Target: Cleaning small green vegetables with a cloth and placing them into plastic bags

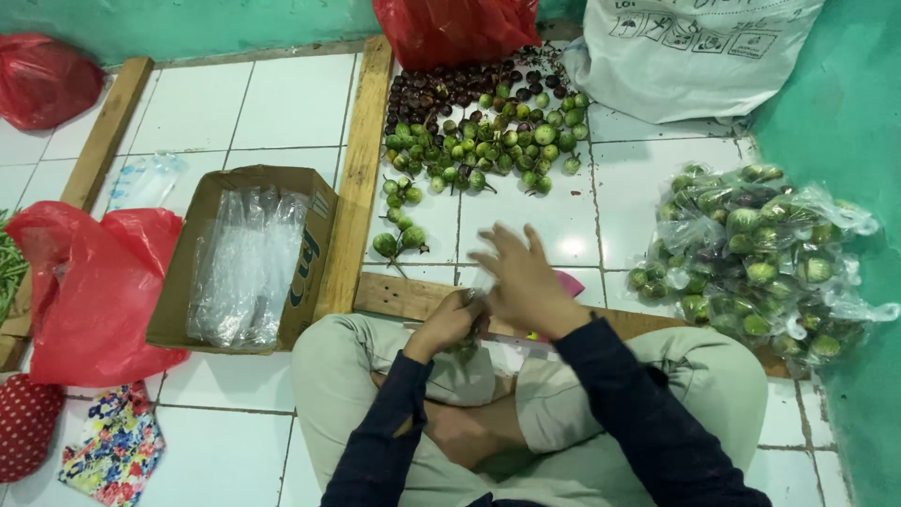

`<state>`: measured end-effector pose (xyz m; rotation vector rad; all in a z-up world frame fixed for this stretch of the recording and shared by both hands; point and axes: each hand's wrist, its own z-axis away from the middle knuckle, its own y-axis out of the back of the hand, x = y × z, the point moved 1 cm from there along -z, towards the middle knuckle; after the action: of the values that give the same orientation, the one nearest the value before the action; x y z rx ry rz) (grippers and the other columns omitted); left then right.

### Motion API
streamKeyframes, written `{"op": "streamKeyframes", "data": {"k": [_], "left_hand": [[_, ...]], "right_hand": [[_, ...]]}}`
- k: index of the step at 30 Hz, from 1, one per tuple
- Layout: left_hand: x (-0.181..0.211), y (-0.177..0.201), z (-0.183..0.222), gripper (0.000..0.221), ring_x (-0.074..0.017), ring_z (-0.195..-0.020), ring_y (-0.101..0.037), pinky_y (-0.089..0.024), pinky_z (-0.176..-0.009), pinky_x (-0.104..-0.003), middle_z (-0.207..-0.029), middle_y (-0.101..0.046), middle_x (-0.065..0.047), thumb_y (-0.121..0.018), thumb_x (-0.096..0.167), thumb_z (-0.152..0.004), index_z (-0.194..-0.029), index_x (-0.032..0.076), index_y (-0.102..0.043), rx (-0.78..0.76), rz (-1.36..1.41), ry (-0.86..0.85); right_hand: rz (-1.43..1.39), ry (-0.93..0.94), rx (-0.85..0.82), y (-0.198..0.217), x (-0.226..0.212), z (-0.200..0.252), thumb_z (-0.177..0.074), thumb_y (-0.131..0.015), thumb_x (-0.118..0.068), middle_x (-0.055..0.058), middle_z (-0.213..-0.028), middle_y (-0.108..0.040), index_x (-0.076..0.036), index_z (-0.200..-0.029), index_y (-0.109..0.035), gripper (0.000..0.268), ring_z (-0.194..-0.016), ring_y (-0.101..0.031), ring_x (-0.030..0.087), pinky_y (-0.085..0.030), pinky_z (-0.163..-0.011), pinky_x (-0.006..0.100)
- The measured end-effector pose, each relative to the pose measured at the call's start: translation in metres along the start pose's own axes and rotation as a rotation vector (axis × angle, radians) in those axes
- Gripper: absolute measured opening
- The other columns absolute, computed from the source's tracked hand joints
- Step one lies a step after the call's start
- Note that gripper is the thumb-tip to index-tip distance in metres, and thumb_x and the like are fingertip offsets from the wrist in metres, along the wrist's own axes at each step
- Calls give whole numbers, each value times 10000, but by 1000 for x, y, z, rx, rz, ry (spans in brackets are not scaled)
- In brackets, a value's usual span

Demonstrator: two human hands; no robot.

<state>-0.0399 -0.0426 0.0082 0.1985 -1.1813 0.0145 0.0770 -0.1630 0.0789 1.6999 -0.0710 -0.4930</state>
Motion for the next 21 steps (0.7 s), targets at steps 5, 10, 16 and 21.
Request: {"op": "streamKeyframes", "data": {"k": [5,10,16,21], "left_hand": [[-49,25,-16,239,-175,-670,-609,-464,-603,-313,-711,-639,-60,-576,214,-998,-952,21,-709,-67,66,62],[-15,36,6,294,-173,-756,-663,-504,-696,-288,-798,-685,-86,-598,314,-1050,-979,40,-676,-168,189,-1],[-37,40,-1,297,-155,-675,-695,-532,-605,-261,-723,-704,-63,-574,317,-1065,-948,78,-707,-199,319,14],[-8,37,7,293,-149,-837,-664,-539,-773,-294,-905,-732,-80,-592,264,-1058,-1120,5,-715,-161,346,-46]], "right_hand": [[-121,-95,-312,-71,6,0,-882,-489,-102,165,-1075,-695,-112,-1244,-660,400,-1045,-684,395,-359,-1006,606],[-278,-50,-150,-65,10,0,-908,-400,-55,185,-1045,-695,-117,-1157,-669,372,-959,-701,433,-570,-817,493],[-424,55,-159,-28,-12,-1,-813,-499,-25,254,-1015,-665,-21,-1244,-640,453,-968,-626,516,-495,-822,600],[-351,-171,-179,-36,14,-1,-869,-457,-147,144,-828,-709,-114,-990,-717,288,-830,-705,403,-550,-765,498]]}}
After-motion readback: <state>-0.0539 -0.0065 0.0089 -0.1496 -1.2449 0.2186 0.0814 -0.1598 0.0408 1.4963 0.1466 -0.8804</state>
